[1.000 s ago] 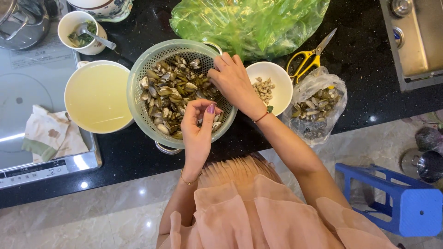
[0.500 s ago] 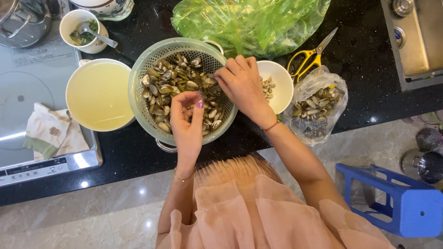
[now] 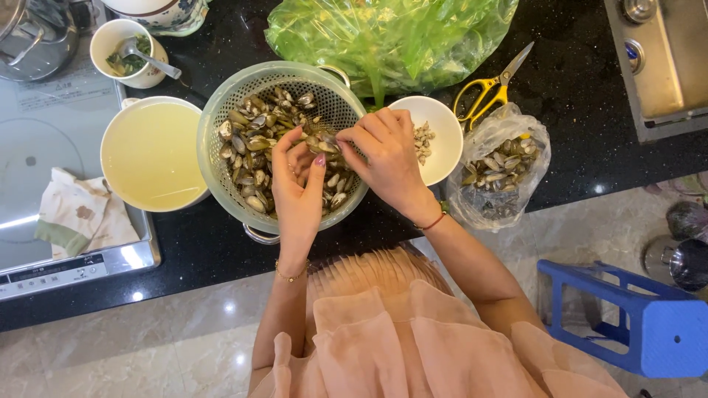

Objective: Shucking and cleaning small shellfish by hand at a kitchen counter and rinsing them in a sink.

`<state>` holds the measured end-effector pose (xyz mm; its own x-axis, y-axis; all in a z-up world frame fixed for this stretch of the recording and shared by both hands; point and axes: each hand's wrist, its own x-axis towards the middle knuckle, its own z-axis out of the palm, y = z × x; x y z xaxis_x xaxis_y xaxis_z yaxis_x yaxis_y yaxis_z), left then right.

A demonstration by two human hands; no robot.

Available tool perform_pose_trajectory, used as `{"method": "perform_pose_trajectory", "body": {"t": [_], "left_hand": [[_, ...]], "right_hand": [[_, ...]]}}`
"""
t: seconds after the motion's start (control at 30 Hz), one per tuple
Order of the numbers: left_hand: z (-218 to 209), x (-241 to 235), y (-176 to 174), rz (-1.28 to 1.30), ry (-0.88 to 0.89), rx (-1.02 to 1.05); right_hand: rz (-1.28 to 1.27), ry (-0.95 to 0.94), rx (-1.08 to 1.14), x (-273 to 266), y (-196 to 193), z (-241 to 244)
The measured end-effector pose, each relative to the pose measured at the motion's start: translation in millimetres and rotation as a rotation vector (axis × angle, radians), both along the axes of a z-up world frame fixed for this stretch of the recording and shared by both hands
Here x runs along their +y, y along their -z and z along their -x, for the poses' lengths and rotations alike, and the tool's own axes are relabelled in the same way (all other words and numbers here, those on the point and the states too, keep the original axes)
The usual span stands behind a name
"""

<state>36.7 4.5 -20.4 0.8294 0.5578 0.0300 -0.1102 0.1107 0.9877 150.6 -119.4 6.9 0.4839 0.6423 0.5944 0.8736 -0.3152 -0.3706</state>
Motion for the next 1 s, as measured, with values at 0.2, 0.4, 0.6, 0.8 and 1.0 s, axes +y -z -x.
{"method": "perform_pose_trajectory", "body": {"t": [0.2,0.4,0.6,0.8,1.0], "left_hand": [[1,1,-23,-0.244,-0.087,0.143],[-4,-11,-44,-1.077,-0.272,0.115],[-11,-22,-2,-0.107,0.076,0.071],[-19,-29,10,0.1,0.159,0.015],[-23,-38,16,0.169,0.265,-0.007]], "right_hand": [[0.016,0.056,-0.027,-5,2,0],[-0.077,0.119,0.115,-14,7,4],[-0.121,0.145,0.243,-26,1,15],[-0.14,0.119,0.261,-44,-1,19],[-0.125,0.088,0.206,-60,-2,16]]}}
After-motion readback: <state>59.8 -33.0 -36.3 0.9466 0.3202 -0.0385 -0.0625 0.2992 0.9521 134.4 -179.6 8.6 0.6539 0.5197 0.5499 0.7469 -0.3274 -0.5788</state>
